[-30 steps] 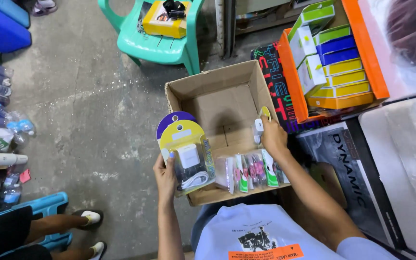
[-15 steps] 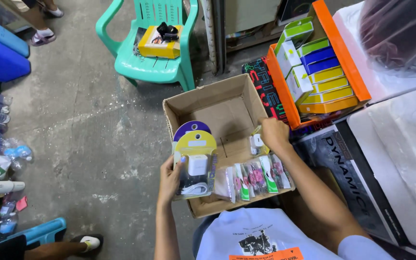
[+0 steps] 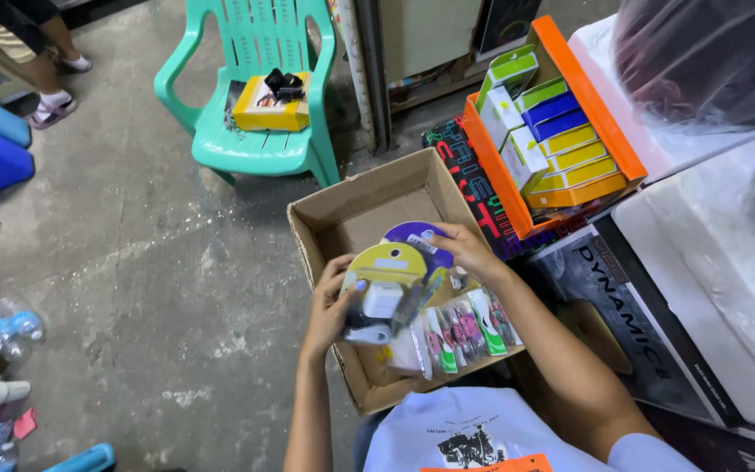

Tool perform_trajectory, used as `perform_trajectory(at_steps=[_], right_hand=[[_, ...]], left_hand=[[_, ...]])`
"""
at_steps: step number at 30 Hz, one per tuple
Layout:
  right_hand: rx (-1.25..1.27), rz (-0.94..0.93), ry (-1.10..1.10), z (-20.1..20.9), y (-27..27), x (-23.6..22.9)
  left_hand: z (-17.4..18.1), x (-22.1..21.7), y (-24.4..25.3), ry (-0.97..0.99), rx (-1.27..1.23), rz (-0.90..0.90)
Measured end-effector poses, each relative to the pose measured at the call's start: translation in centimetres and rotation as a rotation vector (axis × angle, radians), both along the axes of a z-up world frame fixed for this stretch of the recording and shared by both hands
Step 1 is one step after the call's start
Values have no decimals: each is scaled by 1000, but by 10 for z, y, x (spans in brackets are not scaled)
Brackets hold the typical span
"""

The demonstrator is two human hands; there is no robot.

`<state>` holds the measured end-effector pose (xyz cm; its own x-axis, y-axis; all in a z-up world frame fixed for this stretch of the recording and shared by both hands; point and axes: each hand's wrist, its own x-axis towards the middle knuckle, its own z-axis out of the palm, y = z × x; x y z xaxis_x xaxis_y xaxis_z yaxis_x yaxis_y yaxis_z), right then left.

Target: Sorting various electronic accessories and household items from shelves and trays into a cardboard box.

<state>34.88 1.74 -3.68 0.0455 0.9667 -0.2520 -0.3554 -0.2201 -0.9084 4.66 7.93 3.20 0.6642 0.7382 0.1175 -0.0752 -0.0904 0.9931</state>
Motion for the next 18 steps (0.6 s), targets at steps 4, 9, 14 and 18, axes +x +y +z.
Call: perform_trajectory(at_steps=[4,9,14,18], right_hand=[[290,-287,-562,-35,-2,18],[25,-385,-1043,-28,-11,2],[-225,-308,-1307,-50,-16,-4],[-163,-313,-1507,-55,-18,-8]], left_hand=[[-6,-9,17,29,110,214],[-21,11,35,156,140,236],[-68,54,52,158,41,41],[-124,80,73,122,-163,-207]])
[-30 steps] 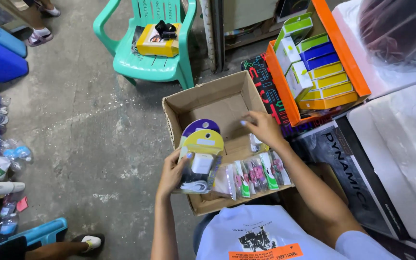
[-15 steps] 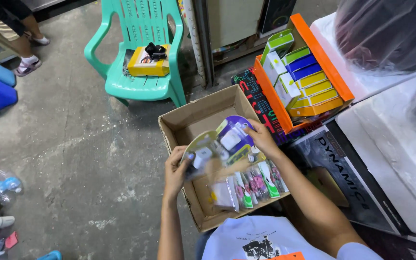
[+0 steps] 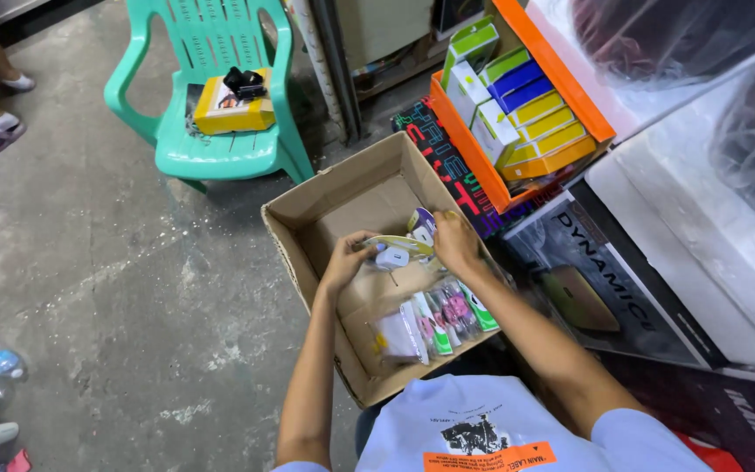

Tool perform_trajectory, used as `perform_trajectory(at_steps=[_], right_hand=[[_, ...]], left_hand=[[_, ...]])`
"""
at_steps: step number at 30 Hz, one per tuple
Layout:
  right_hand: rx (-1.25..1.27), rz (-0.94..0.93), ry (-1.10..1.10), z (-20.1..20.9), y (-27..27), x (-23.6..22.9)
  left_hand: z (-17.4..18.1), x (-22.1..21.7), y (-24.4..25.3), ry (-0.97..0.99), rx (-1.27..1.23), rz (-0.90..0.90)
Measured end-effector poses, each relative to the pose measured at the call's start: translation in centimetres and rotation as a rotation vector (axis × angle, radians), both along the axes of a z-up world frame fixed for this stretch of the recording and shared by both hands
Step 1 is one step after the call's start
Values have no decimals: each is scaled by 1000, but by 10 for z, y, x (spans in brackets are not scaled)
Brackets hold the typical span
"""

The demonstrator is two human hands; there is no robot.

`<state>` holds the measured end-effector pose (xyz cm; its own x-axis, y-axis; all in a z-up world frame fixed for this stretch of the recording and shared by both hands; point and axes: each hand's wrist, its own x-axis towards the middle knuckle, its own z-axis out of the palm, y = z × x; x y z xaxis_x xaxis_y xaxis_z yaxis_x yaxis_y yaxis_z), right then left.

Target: Sorting various electronic accessories and household items from shelves and trays into a cardboard box.

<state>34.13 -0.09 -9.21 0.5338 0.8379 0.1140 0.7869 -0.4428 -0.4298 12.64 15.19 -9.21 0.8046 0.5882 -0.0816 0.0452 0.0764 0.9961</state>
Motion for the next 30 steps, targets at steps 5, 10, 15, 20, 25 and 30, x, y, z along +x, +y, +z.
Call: perform_trajectory(at_steps=[5,10,15,20,25,30], right_hand=[[-150,-18,-242,48,-10,-21],[-1,-80,-119,40,-20,-14],[88,-39,-159,35,-30,-13],[162,13,-135,43,-39,-19],[170,20,-187,54,-43,-21],[171,19,-157,42,-38,-25]], left_hand=[[-35,22,19,66,-167,-213],[-34,46,13,87,-327,-413],[-112,74,6,88,-331,-314],[-140,89,-30,84,-42,-3],[-121,84,-67,150,196,312],[-85,80,-92,213,180,363]])
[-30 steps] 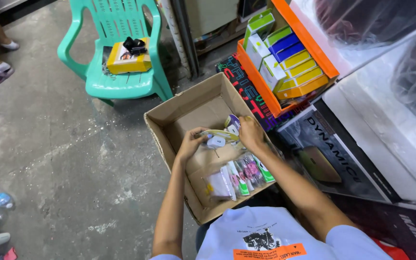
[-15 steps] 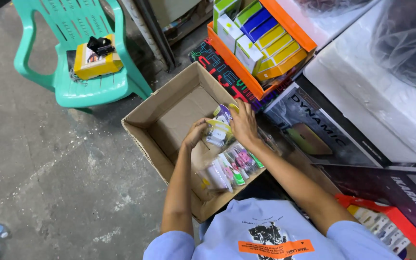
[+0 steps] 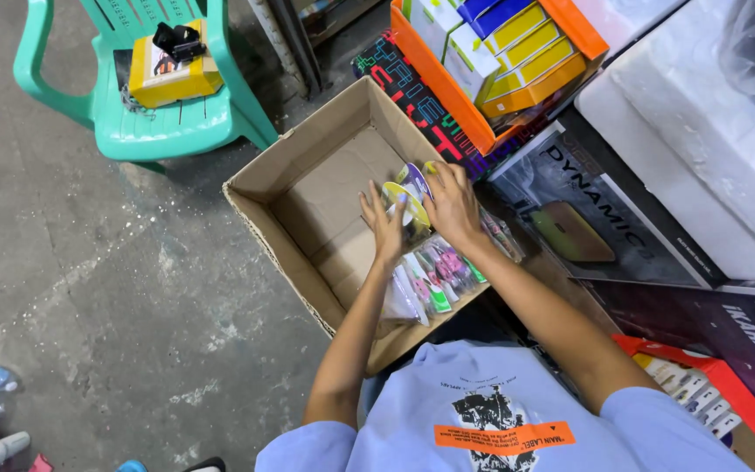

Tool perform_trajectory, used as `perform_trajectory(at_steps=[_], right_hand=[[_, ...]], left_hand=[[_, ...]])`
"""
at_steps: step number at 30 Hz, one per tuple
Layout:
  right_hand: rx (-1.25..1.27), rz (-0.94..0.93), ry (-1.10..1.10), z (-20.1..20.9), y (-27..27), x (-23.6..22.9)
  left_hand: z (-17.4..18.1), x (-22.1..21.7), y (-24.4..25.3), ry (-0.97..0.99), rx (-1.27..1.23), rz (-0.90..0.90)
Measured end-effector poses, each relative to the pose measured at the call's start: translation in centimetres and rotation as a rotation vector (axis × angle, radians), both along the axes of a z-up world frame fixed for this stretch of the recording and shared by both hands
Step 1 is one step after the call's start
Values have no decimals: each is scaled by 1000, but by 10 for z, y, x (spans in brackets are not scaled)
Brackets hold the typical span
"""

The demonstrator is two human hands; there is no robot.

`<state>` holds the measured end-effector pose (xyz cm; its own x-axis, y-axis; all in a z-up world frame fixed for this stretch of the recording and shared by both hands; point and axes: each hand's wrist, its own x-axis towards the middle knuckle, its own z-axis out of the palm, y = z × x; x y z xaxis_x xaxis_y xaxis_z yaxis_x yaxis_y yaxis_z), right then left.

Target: Sorting various electronic accessories and household items from shelves and trays into a cardboard box.

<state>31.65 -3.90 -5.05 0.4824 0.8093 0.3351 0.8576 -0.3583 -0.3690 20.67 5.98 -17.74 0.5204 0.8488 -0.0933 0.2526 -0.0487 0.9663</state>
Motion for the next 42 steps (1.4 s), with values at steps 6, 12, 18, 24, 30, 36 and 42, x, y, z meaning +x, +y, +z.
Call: perform_trajectory(at_steps=[6,12,18,24,30,36,42], right_hand=[[-96,-114,167,11,9,-4],[-205,-121,253,-39,14,20],[-82,-38,434,-37,9,35],[-164,-43,495,-25,2,41],[-262,-75,424,5,-1,22],[-160,-137,285,15,-13,3],[162,-165,249,51,-57,-21]], left_hand=[[-2,1,-1,146,13,-27],[7,-1,4,149,9,-69],[9,4,8,65,10,-42],[37,-1,32,101,12,-50],[25,-3,35,163,242,-61],[14,11,27,137,186,-86],[-26,22,29,28,192,-234]])
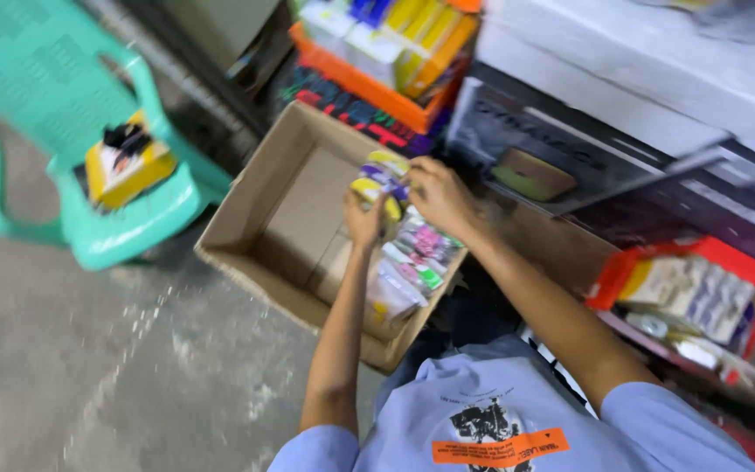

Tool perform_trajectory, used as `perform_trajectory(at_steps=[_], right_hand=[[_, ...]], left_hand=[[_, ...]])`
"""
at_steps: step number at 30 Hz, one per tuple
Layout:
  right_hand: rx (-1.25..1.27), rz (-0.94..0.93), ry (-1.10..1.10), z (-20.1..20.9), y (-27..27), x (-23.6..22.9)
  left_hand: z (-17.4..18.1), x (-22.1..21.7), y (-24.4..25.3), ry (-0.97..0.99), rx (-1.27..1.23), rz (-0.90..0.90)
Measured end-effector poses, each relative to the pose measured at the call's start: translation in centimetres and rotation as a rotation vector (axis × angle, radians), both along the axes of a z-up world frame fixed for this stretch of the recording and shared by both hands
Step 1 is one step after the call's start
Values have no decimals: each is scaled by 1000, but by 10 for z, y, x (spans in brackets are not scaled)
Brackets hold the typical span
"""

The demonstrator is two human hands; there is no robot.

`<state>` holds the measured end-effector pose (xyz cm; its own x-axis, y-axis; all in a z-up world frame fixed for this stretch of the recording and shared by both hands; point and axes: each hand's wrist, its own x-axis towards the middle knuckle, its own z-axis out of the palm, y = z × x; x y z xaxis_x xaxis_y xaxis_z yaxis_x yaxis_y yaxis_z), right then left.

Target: Sorting various electronic accessories and household items from shelves and trays into a cardboard box.

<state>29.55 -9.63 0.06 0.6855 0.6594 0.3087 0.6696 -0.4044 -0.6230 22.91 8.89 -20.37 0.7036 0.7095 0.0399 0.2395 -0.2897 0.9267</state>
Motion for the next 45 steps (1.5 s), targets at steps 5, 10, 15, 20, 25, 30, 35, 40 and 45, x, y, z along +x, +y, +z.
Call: perform_trajectory(at_steps=[5,10,15,20,25,30,35,40,45], right_hand=[[183,-122,53,15,-90,-24],[180,-386,62,-12,-206,-45],[151,-746,235,-23,-332,-83],[351,-966,98,-44,-442,-113],[134,-1352,204,-62,-525,-113],[-123,-1348,266,-102,-561,-90],[-219,-1275,260,-133,-579,-77],[-503,-1241,353,-124,-598,-89],[-466,-1182,118,-92,-628,-108]], left_hand=[[0,-14,-10,70,70,-84],[120,-50,-49,-149,406,-37],[225,-48,-122,-271,440,-117],[237,-27,-226,-407,300,-309],[229,-7,-351,-376,224,-841],[215,-4,-450,-236,241,-1230],[179,-3,-500,-84,321,-1471],[126,-7,-517,9,402,-1613],[117,-10,-521,49,505,-1613]])
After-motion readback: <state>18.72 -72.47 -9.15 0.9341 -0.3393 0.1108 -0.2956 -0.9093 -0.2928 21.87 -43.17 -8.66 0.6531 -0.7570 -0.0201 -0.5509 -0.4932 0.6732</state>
